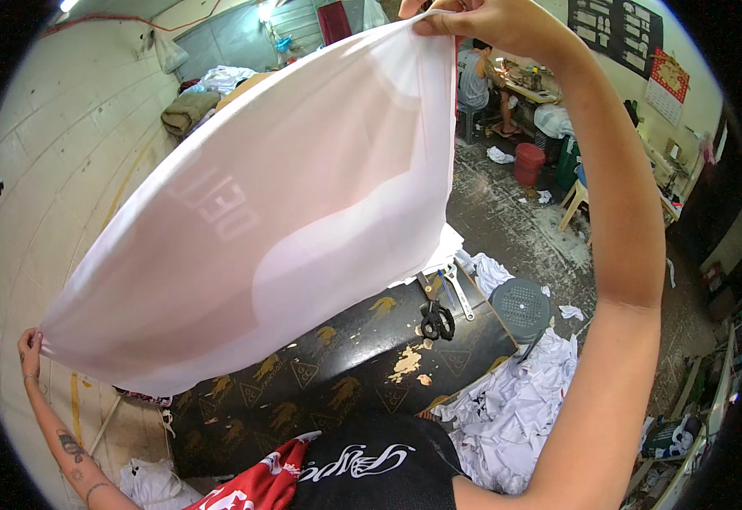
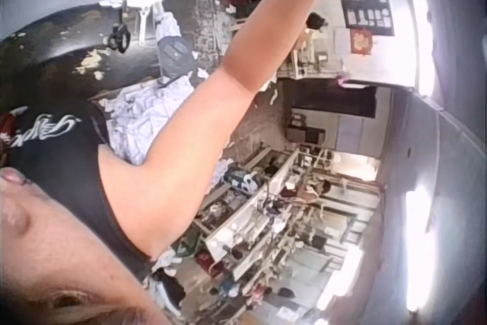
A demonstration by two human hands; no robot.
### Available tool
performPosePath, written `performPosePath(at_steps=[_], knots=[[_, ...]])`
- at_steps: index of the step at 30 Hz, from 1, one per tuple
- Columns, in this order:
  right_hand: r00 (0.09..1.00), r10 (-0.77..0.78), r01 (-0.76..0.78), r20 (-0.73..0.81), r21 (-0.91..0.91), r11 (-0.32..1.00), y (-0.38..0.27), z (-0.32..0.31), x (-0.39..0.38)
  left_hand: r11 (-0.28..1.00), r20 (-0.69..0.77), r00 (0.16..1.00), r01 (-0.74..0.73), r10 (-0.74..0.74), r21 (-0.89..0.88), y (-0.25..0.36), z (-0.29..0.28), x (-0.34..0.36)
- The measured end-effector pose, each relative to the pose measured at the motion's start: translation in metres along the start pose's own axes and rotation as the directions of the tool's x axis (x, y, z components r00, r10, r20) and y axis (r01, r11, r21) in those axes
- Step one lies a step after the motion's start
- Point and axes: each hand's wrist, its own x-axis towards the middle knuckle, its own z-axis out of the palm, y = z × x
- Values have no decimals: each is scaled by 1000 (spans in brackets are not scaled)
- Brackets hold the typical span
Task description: The person lays out a large white sheet of fabric on a table, places a red and white jersey on top as a template, and uses scissors to cut the fabric around the jersey's shape. The process is repeated multiple times.
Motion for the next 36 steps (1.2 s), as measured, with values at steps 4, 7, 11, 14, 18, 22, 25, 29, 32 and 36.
performPosePath(at_steps=[4, 7, 11, 14, 18, 22, 25, 29, 32, 36], knots=[[1000, 7, -11, -25, -162, 987, 24, 13, 14, 997, -10, 999, -30, 30, 76, -10, 50, 19], [995, -92, 79, -43, -239, 968, 46, 34, 36, 998, 34, 997, 62, -63, 24, -10, 81, 44], [974, -43, 5, -222, -170, 985, 60, 8, 55, 992, -388, 914, -90, 116, 85, 1, 66, 69], [939, -201, 133, -278, -245, 960, 69, -18, 38, 945, -432, 900, -193, 63, -264, -2, 35, 44], [979, -136, 111, -154, -160, 981, 99, 11, -48, 976, -397, 911, -175, 112, -127, -36, 45, -59], [993, 49, -56, -111, -64, 996, 141, 112, -169, 988, -275, 949, -141, 151, 57, -80, 141, -188], [946, 323, -312, -24, 199, 929, 165, 194, -246, 905, -242, 874, 422, -422, -53, -99, 229, -276], [793, 574, -610, 205, 269, 746, 201, 271, -326, 669, -100, 759, 493, -643, -556, -94, 329, -378], [619, 634, -776, 463, 235, 585, 236, 308, -377, 696, -51, 751, 582, -659, -421, -85, 376, -435], [370, 900, -925, 229, 180, 335, 287, 368, -413, 375, 145, 494, 791, -857, -483, -80, 410, -480]])
